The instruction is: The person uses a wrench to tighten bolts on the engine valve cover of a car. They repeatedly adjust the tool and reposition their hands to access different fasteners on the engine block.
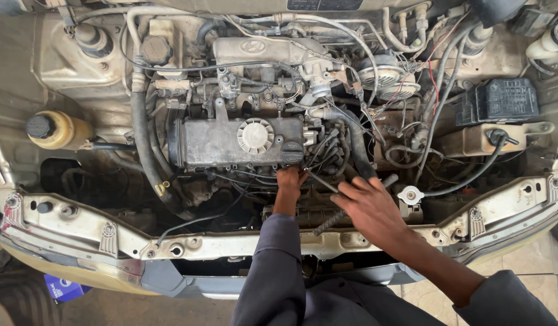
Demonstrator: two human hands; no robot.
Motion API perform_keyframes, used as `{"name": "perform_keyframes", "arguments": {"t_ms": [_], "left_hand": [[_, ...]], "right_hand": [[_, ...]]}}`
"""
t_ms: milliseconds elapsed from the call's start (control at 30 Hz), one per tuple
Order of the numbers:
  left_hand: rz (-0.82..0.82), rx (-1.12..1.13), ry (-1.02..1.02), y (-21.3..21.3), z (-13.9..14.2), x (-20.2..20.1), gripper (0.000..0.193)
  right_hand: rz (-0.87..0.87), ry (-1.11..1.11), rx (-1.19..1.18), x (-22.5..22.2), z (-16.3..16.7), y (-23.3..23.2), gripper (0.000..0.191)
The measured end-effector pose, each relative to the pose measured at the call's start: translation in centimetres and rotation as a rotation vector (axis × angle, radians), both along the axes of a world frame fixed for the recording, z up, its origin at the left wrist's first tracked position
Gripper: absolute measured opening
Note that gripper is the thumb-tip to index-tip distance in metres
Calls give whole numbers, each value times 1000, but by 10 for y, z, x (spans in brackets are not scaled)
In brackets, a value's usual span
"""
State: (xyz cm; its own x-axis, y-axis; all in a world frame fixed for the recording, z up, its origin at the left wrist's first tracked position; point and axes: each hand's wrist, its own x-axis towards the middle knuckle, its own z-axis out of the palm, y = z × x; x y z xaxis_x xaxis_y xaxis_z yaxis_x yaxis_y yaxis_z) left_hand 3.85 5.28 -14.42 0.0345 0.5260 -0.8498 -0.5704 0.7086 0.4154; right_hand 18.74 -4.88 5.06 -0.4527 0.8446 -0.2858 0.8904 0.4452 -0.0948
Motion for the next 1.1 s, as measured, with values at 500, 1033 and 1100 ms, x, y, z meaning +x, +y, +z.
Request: {"name": "perform_keyframes", "arguments": {"t_ms": [500,1033,1100], "left_hand": [[-37,-50,201,3,14,5,20],[-303,58,953,-7,15,18,36],[-315,51,923,-6,12,17,36]], "right_hand": [[-216,140,79,29,17,-27,47],[-418,144,-42,48,31,-43,52],[-429,150,-58,48,30,-42,51]]}}
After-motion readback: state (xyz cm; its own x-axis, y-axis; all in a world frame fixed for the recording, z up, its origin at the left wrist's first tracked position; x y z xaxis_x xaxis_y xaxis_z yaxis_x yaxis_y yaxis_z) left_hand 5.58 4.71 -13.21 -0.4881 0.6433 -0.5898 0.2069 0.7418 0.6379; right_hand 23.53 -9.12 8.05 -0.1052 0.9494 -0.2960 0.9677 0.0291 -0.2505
